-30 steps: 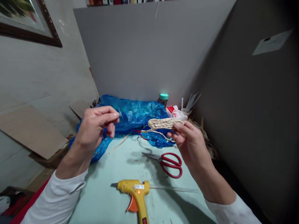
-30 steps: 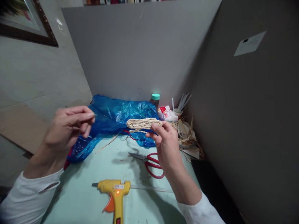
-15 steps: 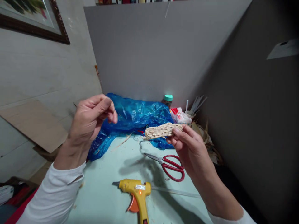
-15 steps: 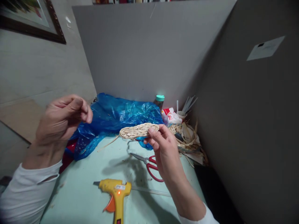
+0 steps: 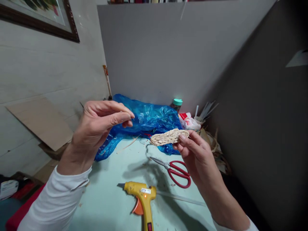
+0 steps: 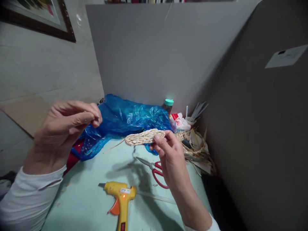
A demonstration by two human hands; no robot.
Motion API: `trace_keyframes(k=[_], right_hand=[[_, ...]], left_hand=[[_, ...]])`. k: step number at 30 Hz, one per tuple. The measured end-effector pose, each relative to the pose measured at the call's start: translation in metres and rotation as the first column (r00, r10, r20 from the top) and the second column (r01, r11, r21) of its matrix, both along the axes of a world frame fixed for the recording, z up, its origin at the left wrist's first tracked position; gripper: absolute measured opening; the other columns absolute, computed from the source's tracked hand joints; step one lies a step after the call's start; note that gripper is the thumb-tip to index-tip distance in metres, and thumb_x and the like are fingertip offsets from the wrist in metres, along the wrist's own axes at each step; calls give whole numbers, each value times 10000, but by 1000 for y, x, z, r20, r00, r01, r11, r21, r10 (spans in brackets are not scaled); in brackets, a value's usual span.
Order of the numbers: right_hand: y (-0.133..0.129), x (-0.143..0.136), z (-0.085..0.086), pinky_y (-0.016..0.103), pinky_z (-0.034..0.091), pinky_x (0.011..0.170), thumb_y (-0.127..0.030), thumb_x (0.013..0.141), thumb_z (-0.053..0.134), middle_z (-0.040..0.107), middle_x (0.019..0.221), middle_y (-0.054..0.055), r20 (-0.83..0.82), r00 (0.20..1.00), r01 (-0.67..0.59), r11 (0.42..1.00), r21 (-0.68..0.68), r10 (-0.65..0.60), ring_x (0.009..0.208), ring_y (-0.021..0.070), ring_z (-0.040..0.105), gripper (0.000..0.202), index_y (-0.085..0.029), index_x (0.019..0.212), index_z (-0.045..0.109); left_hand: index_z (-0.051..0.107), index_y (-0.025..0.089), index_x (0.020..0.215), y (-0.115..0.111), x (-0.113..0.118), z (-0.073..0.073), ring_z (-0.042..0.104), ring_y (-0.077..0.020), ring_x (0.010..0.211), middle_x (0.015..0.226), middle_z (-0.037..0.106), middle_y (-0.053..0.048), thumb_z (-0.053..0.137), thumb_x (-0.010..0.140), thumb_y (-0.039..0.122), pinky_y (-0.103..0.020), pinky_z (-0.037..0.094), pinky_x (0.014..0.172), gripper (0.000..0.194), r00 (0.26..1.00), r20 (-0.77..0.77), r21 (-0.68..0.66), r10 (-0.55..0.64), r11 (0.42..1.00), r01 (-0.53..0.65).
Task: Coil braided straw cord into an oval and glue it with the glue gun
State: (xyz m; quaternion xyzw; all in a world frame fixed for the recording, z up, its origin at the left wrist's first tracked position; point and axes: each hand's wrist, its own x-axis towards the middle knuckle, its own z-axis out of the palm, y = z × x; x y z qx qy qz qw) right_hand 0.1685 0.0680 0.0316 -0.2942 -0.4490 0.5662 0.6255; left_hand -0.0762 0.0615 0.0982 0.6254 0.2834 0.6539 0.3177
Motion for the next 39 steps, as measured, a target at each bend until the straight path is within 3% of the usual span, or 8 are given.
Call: trace_keyframes(k=[4, 7, 11, 17, 26, 32, 35, 39], right_hand=[[-8, -6, 2, 182, 484, 661, -308, 817, 807, 539, 815, 9, 32, 999, -26, 999, 35, 25, 711, 104, 547, 243, -168, 847, 611], [-16, -13, 2, 200, 474, 688, -328, 842, 790, 552, 840, 2, 59, 997, -49, 997, 67, 45, 729, 108, 550, 243, -179, 875, 600], [-24, -22, -5, 220, 463, 700, -341, 865, 771, 551, 798, -10, 100, 990, -108, 991, 85, 99, 733, 120, 553, 253, -182, 851, 575], [-14, -28, -18, 226, 464, 688, -279, 870, 769, 576, 802, -11, 96, 989, -118, 991, 68, 111, 719, 117, 561, 237, -147, 871, 572], [-2, 8, -63, 243, 546, 668, -277, 994, 646, 595, 928, 29, 52, 997, 54, 999, 3, -54, 761, 120, 592, 177, -106, 1018, 610], [0, 24, -84, 269, 566, 703, -303, 1006, 633, 608, 1013, 54, 52, 992, 116, 993, -13, -115, 815, 138, 612, 220, -113, 1115, 611], [-7, 17, -81, 260, 562, 684, -304, 1004, 635, 606, 978, 45, 75, 994, 74, 997, 22, -75, 785, 130, 605, 209, -117, 1094, 613], [-25, 0, -79, 247, 548, 667, -284, 991, 655, 593, 903, 20, 132, 991, -14, 998, 68, 5, 736, 116, 592, 188, -109, 1041, 608]], left_hand=[[534, 175, 536, -8, 13, 1, 380, -87, 464, 500, 339, 41, 686, 815, 186, -236, 317, 417, 318, 991, 110, -40, -73, 996, 78], [393, 185, 488, -11, 22, -1, 281, -68, 418, 489, 259, 52, 669, 850, 246, -233, 250, 388, 459, 990, 126, -94, -65, 993, 77], [373, 192, 473, -10, 24, -6, 331, -80, 383, 433, 310, 44, 618, 919, 320, -250, 271, 400, 525, 998, 63, -101, -27, 994, 33], [570, 181, 577, -11, -2, -15, 546, -112, 569, 588, 576, 3, 621, 920, 291, -240, 424, 568, 364, 990, -97, -46, 103, 993, -108], [749, 140, 750, 15, -21, -65, 660, -131, 690, 763, 724, -48, 736, 769, 212, -252, 528, 736, 76, 987, 75, -185, 143, 974, -127], [668, 190, 711, 18, -41, -71, 665, -244, 1156, 1126, 756, -62, 635, 671, 124, -447, 539, 987, 83, 974, 221, -147, 40, 989, -8], [700, 196, 711, 9, -31, -74, 642, -274, 1195, 1195, 739, -94, 549, 798, 266, -456, 543, 970, 188, 999, 22, -126, 48, 991, -45], [772, 176, 683, -1, -4, -83, 700, -208, 858, 836, 769, -83, 734, 775, 274, -336, 534, 918, 139, 968, -204, -93, 145, 982, -167]])
